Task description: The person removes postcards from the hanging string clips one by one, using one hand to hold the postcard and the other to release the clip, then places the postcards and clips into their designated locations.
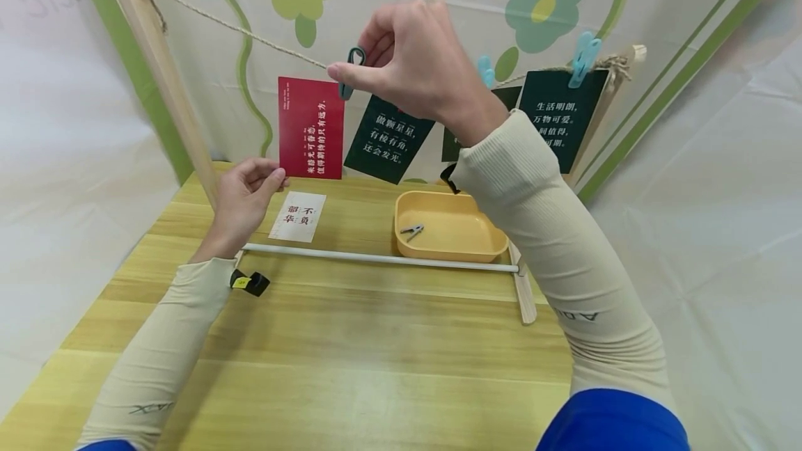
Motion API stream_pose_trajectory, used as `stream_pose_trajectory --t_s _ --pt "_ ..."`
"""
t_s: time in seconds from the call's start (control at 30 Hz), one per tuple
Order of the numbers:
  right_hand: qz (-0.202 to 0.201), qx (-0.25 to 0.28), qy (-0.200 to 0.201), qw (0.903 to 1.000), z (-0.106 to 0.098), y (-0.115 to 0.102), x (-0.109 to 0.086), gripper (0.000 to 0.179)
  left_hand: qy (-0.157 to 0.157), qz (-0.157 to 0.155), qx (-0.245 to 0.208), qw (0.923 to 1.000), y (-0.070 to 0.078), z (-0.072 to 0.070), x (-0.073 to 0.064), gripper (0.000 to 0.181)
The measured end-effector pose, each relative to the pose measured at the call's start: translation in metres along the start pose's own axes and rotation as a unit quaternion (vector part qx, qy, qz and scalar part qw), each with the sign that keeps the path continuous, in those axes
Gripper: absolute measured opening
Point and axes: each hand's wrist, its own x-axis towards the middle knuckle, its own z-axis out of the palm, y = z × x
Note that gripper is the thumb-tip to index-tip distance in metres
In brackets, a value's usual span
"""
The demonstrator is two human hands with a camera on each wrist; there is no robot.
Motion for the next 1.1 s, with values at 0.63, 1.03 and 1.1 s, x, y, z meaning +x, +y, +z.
stream_pose_trajectory --t_s 0.63,1.03,1.1 --pt "-0.009 0.029 -0.017 0.9994 0.012 0.013 -0.021 0.036 -0.008 -0.011 0.016 0.9998 -0.008 -0.003 -0.002 0.029" --pt "-0.016 0.030 -0.023 0.9992 0.019 0.020 -0.029 0.033 -0.013 -0.028 0.016 0.9994 -0.007 0.000 -0.003 0.031" --pt "-0.018 0.027 -0.023 0.9992 0.020 0.022 -0.031 0.033 -0.010 -0.034 0.016 0.9993 -0.007 0.002 -0.003 0.030"
